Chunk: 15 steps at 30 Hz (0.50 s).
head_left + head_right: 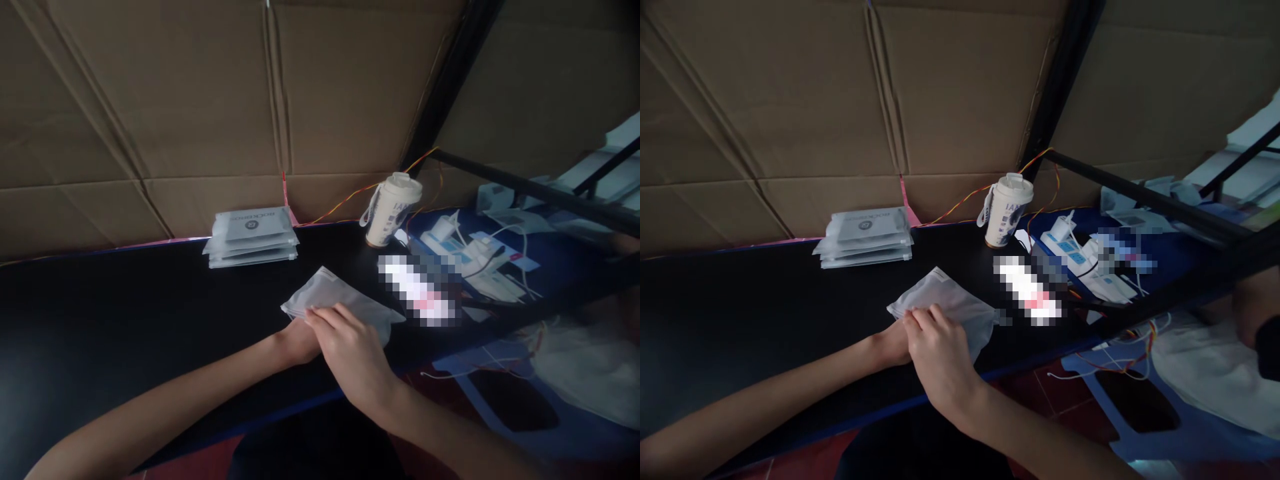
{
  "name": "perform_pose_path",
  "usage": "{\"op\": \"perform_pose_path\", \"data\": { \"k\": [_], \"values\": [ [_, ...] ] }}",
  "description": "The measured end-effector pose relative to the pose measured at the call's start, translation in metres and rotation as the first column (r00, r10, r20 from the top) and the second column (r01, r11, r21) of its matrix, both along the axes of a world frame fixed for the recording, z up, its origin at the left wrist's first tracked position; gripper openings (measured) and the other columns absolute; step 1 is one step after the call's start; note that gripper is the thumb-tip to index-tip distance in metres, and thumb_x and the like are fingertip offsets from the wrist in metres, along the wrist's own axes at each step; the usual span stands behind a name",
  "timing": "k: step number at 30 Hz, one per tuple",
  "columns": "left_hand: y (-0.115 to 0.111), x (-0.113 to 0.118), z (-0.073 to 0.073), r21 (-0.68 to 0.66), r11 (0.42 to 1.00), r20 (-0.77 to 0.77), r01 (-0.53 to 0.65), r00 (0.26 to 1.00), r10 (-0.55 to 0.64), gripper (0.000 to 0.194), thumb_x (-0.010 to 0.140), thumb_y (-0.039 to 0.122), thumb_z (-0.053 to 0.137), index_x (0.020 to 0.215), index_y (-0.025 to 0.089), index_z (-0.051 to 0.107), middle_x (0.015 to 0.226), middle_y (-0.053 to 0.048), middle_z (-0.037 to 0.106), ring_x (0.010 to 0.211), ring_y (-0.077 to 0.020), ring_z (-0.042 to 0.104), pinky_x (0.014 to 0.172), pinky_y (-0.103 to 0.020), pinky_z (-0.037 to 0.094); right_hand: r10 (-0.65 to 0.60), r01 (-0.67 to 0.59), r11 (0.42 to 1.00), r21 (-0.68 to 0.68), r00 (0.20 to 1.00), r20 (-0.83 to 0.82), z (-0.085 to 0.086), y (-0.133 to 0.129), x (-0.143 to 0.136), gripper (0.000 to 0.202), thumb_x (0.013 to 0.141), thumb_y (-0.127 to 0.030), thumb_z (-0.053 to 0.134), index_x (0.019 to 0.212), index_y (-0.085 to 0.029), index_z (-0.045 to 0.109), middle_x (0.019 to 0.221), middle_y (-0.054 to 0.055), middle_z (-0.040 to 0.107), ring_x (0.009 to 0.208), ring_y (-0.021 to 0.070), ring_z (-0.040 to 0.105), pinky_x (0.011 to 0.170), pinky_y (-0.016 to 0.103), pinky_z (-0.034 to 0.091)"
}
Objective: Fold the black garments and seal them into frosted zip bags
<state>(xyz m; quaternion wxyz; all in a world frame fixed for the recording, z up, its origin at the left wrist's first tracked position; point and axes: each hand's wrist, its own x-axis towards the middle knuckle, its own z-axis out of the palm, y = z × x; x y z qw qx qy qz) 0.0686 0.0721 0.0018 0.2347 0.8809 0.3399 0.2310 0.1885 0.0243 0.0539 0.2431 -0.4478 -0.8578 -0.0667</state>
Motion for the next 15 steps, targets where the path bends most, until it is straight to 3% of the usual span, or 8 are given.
{"op": "perform_pose_path", "data": {
  "k": [4,9,10,12,14,15],
  "values": [
    [-0.002,-0.003,0.005,0.042,0.997,-0.122,0.067,0.991,-0.062,0.031,0.087,0.009,0.037,0.080,0.010,0.067,0.090,-0.011,0.070,0.092,-0.0284,0.067,0.085,-0.041,0.054,-0.074,0.075,0.995,-0.068,0.997,0.014,0.003,0.008,0.003,0.033,0.083,0.001,0.055,0.108,-0.015,0.068,0.091,0.006,0.074,0.083,0.0204,0.066,0.066,0.030,0.056],
    [-0.021,-0.036,0.018,0.169,0.969,-0.199,0.178,0.970,-0.144,0.033,0.093,0.007,0.039,0.120,0.012,0.056,0.130,-0.015,0.057,0.128,-0.0279,0.047,0.107,-0.043,0.041,-0.151,0.155,0.982,-0.111,0.988,0.039,0.014,0.018,0.010,0.023,0.088,-0.007,0.055,0.103,-0.014,0.070,0.084,0.007,0.074,0.081,0.0218,0.067,0.065,0.031,0.053],
    [-0.025,-0.045,0.020,0.195,0.970,-0.188,0.148,0.976,-0.111,0.033,0.095,0.010,0.038,0.123,0.015,0.055,0.133,-0.014,0.055,0.128,-0.0256,0.048,0.106,-0.041,0.042,-0.155,0.158,0.982,-0.105,0.987,0.033,0.015,0.019,0.010,0.022,0.089,-0.008,0.054,0.102,-0.014,0.071,0.084,0.007,0.074,0.081,0.0218,0.067,0.064,0.031,0.053],
    [-0.030,-0.060,0.022,0.186,0.982,-0.107,-0.029,0.993,0.049,0.026,0.097,0.019,0.039,0.114,0.019,0.058,0.124,-0.010,0.060,0.116,-0.0223,0.058,0.097,-0.039,0.050,-0.162,0.162,0.983,-0.081,0.987,0.016,0.017,0.020,0.011,0.022,0.090,-0.010,0.052,0.099,-0.014,0.072,0.082,0.007,0.074,0.078,0.0213,0.068,0.062,0.030,0.052],
    [-0.028,-0.069,0.023,0.035,0.957,0.011,-0.287,0.958,0.287,0.019,0.096,0.031,0.046,0.102,0.020,0.060,0.108,-0.008,0.065,0.097,-0.0203,0.065,0.083,-0.036,0.057,-0.173,0.172,0.984,-0.051,0.985,-0.004,0.017,0.019,0.010,0.023,0.092,-0.012,0.050,0.095,-0.015,0.073,0.081,0.007,0.074,0.076,0.0206,0.068,0.060,0.029,0.052],
    [-0.026,-0.070,0.024,-0.112,0.917,0.059,-0.383,0.918,0.391,0.020,0.093,0.037,0.051,0.100,0.020,0.058,0.100,-0.007,0.065,0.088,-0.0199,0.067,0.074,-0.035,0.059,-0.181,0.180,0.983,-0.038,0.983,-0.011,0.017,0.019,0.009,0.024,0.092,-0.013,0.049,0.094,-0.015,0.073,0.081,0.007,0.075,0.075,0.0203,0.068,0.059,0.029,0.052]
  ]
}}
